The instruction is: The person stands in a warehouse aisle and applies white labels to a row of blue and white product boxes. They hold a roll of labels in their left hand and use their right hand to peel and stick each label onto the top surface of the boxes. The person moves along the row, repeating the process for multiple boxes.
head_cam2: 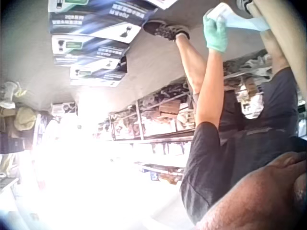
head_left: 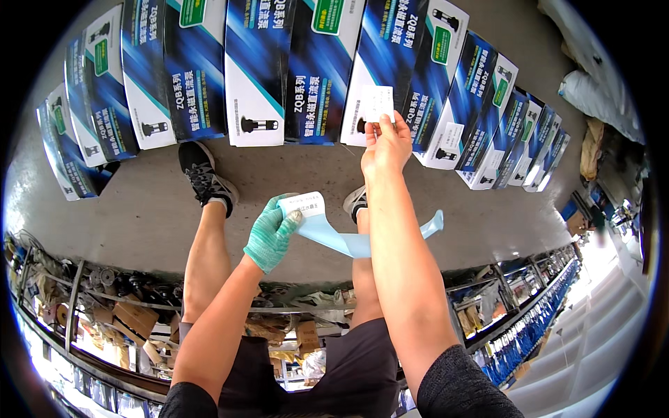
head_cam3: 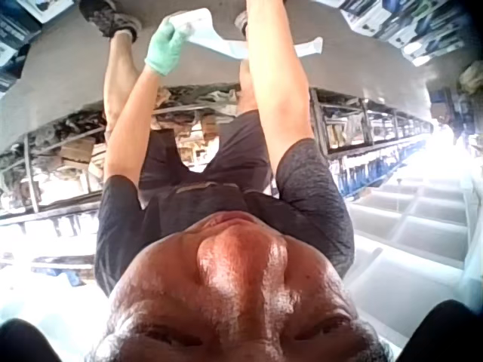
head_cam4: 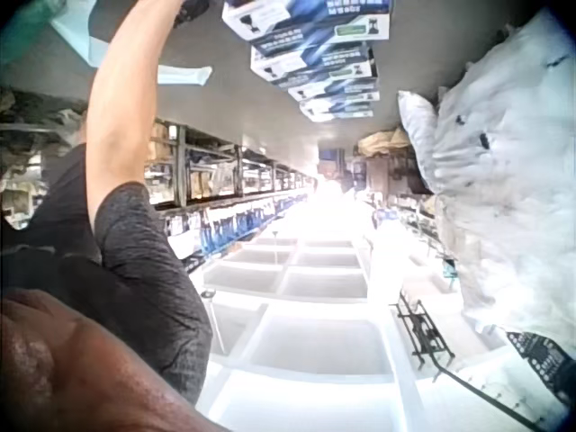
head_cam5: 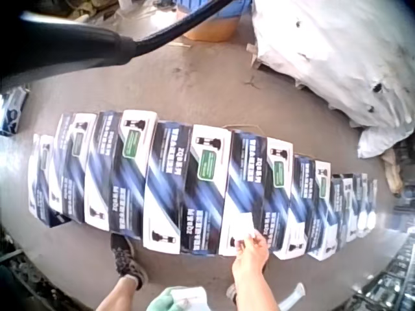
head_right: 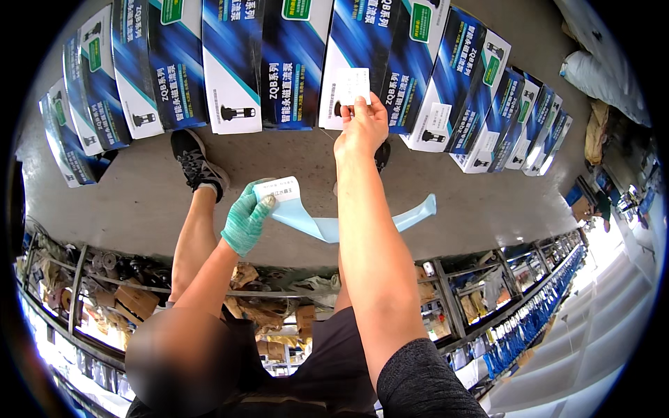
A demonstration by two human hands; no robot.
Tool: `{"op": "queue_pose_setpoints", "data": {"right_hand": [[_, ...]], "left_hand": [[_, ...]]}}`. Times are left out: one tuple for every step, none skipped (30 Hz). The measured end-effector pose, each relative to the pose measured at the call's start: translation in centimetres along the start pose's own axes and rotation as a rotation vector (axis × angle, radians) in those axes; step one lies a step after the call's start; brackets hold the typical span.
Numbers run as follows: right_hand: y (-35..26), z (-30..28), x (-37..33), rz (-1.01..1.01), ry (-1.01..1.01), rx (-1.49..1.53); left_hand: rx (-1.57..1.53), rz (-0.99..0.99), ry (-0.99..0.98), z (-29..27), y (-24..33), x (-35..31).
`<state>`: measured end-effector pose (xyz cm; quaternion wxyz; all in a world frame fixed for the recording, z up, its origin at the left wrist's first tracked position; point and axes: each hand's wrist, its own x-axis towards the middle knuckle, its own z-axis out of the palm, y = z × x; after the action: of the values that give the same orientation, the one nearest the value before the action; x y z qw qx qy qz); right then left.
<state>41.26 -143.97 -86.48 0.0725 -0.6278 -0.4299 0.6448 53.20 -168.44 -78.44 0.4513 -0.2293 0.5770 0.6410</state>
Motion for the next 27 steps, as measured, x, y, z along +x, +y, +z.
{"op": "queue_pose_setpoints", "data": {"right_hand": [[0.7,0.3,0.0,-0.005,0.027,-0.034],[1.1,0.6,0.1,-0.011,0.053,-0.066],[1.4,0.7,0.3,-0.049,0.078,-0.118],[1.4,0.7,0.4,-0.055,0.082,-0.162],[1.2,0.6,0.6,-0.062,0.086,-0.205],[1.0,0.5,0.8,-0.069,0.090,-0.246],[0.7,0.4,1.0,-0.094,0.076,-0.299],[0.4,0.2,1.0,-0.094,0.095,-0.379],[0.1,-0.2,1.0,-0.094,0.113,-0.459],[-0.3,-0.3,1.0,-0.094,0.128,-0.537],[-0.7,-1.1,1.3,-0.074,0.097,-0.633],[-1.3,-1.9,1.7,-0.057,0.133,-0.805],[-1.7,-2.2,1.7,-0.112,0.086,-0.873],[-2.1,-2.4,1.8,-0.167,0.038,-0.940],[-2.7,-2.5,2.2,-0.240,-0.125,-0.891],[-3.7,-1.8,1.9,-0.229,-0.317,-0.861],[-4.5,-0.7,1.8,-0.075,-0.427,-0.782],[-5.0,0.4,2.3,0.080,-0.533,-0.697],[-5.3,0.5,4.1,0.160,-0.545,-0.707],[-5.9,1.3,4.9,0.158,-0.538,-0.748],[-6.1,2.2,5.6,0.050,-0.517,-0.647],[-6.0,3.1,5.3,-0.045,-0.497,-0.546],[-6.6,4.5,3.7,-0.094,-0.489,-0.575],[-6.7,4.2,2.3,-0.133,-0.629,-0.722],[-7.3,4.8,-0.5,-0.180,-0.762,-0.904],[-7.7,5.0,-3.9,-0.227,-0.896,-1.087],[-7.5,4.5,-6.6,-0.330,-0.988,-1.157]], "left_hand": [[-0.024,-0.024,-0.013,-0.4,0.3,-0.2],[-0.008,-0.011,-0.021,-0.6,0.6,-0.2],[0.009,0.003,-0.028,-0.7,0.9,0.0],[0.028,0.022,-0.034,-0.9,1.4,0.3],[0.008,0.017,-0.042,-1.2,1.9,0.5],[-0.011,0.012,-0.051,-1.4,2.3,0.7],[-0.030,0.007,-0.062,-1.5,2.8,0.8],[-0.051,0.024,-0.059,-1.6,3.3,0.9],[-0.071,0.040,-0.055,-1.7,3.8,0.9],[-0.091,0.059,-0.046,-1.8,4.1,1.1],[-0.101,0.070,-0.051,-1.8,4.3,1.1],[-0.112,0.080,-0.055,-1.8,4.3,1.2],[-0.120,0.090,-0.056,-1.9,4.6,1.4],[-0.144,0.066,-0.073,-1.9,4.9,1.3],[-0.167,0.042,-0.089,-1.9,5.2,1.2],[-0.188,0.017,-0.107,-2.0,5.4,1.0],[-0.204,0.024,-0.115,-2.0,5.4,1.0],[-0.220,0.030,-0.123,-2.1,5.4,1.1],[-0.238,0.036,-0.143,-1.9,5.5,1.3],[-0.267,0.063,-0.134,-1.9,5.6,1.5],[-0.296,0.091,-0.126,-1.9,5.7,1.7],[-0.322,0.112,-0.110,-2.0,5.9,1.5],[-0.322,0.083,-0.137,-2.6,6.4,1.7],[-0.372,0.079,-0.124,-2.7,6.1,1.5],[-0.424,0.087,-0.106,-2.8,5.5,1.7],[-0.478,0.093,-0.087,-2.7,5.0,1.7],[-0.506,0.112,-0.058,-2.7,4.8,1.7]]}}
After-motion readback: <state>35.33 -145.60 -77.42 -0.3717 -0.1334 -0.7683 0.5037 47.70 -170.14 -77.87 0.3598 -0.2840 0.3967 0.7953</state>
